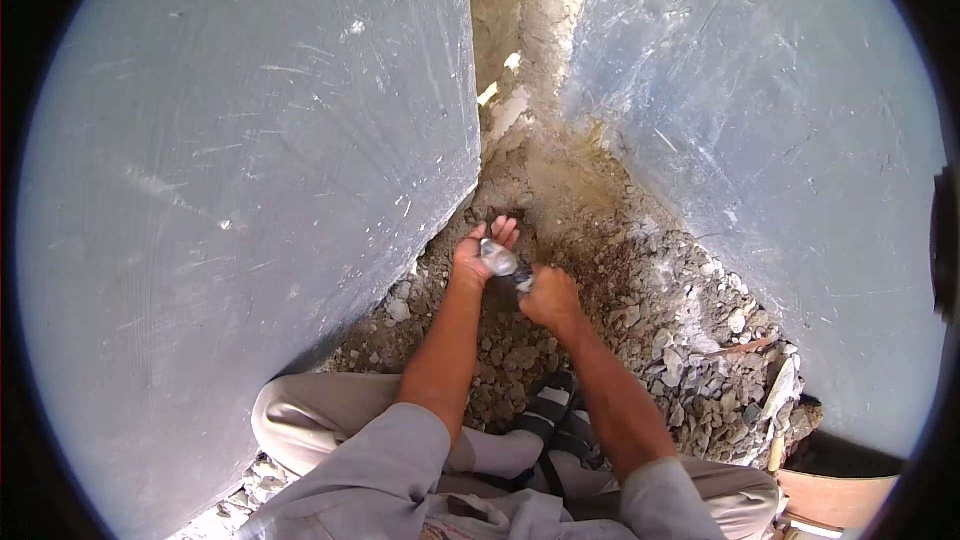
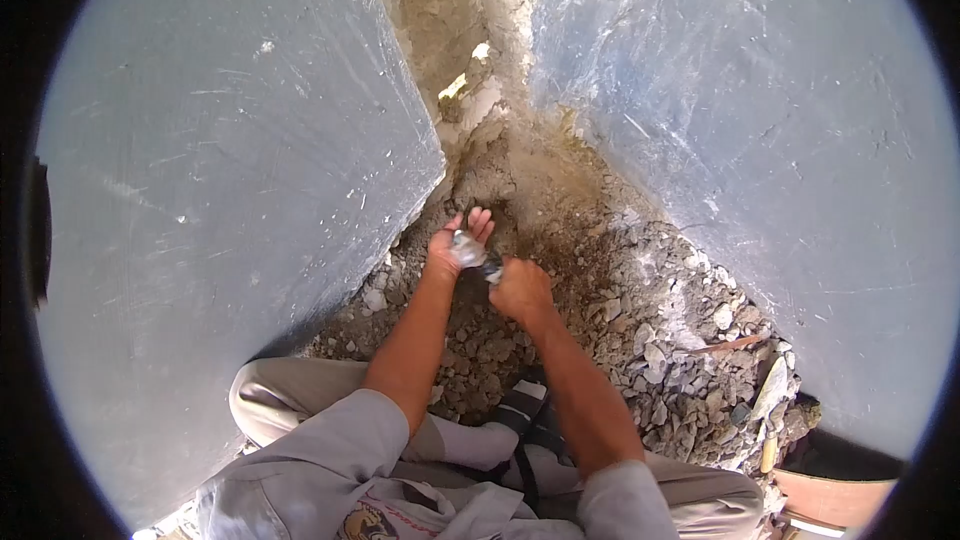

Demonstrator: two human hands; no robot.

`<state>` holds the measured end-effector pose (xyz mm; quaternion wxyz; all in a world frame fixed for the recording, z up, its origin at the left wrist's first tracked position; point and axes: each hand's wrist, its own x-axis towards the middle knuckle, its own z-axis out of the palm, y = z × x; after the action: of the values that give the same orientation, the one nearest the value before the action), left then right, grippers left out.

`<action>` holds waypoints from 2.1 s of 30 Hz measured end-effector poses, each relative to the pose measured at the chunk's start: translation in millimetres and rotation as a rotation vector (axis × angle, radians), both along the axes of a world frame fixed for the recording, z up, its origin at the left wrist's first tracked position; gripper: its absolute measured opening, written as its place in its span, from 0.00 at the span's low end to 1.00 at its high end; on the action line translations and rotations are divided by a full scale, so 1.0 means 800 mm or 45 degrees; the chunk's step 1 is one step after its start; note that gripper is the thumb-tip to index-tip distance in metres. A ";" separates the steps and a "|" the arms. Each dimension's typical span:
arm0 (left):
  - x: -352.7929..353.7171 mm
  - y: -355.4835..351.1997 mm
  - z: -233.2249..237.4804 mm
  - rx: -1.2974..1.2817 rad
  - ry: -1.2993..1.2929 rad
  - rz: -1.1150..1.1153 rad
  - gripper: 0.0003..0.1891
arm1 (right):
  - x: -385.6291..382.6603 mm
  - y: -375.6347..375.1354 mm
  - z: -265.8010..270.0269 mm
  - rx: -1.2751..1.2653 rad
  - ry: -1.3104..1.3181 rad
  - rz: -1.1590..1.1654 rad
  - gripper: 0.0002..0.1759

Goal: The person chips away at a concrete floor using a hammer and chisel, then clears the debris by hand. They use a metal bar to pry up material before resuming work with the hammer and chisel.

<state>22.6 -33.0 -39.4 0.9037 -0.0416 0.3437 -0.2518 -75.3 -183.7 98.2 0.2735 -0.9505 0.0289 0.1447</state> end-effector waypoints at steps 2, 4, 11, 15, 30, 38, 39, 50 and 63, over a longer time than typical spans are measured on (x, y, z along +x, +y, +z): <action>0.006 -0.001 0.010 0.067 -0.057 -0.045 0.17 | 0.003 0.002 0.012 0.071 -0.086 -0.050 0.15; -0.006 -0.003 0.014 0.141 -0.073 -0.027 0.17 | -0.024 0.005 0.044 0.229 -0.273 -0.047 0.15; 0.003 0.013 -0.017 -0.060 -0.029 -0.185 0.21 | 0.005 -0.009 -0.017 0.203 -0.368 0.194 0.16; -0.013 0.010 0.011 0.055 -0.226 -0.200 0.20 | -0.005 -0.003 0.014 0.064 -0.105 -0.017 0.15; -0.004 0.001 0.011 0.435 -0.245 -0.316 0.21 | -0.036 -0.011 0.034 0.341 -0.576 0.205 0.19; 0.007 0.014 -0.030 0.248 -0.155 -0.465 0.21 | 0.001 -0.014 -0.004 0.060 0.132 -0.084 0.18; 0.005 0.021 -0.069 0.925 -0.476 -0.763 0.18 | -0.012 -0.014 -0.004 0.267 0.137 -0.179 0.18; 0.072 0.069 -0.071 1.404 -0.926 -1.106 0.19 | 0.017 -0.008 0.084 1.281 -0.493 -0.851 0.12; 0.069 0.089 -0.116 0.768 -0.710 -1.077 0.17 | 0.033 -0.017 0.064 0.950 -0.270 -0.751 0.15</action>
<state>77.6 38.3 -132.0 0.7529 0.4259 0.1362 -0.4829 -48.7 -197.3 149.8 0.6262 -0.7485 0.2151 -0.0360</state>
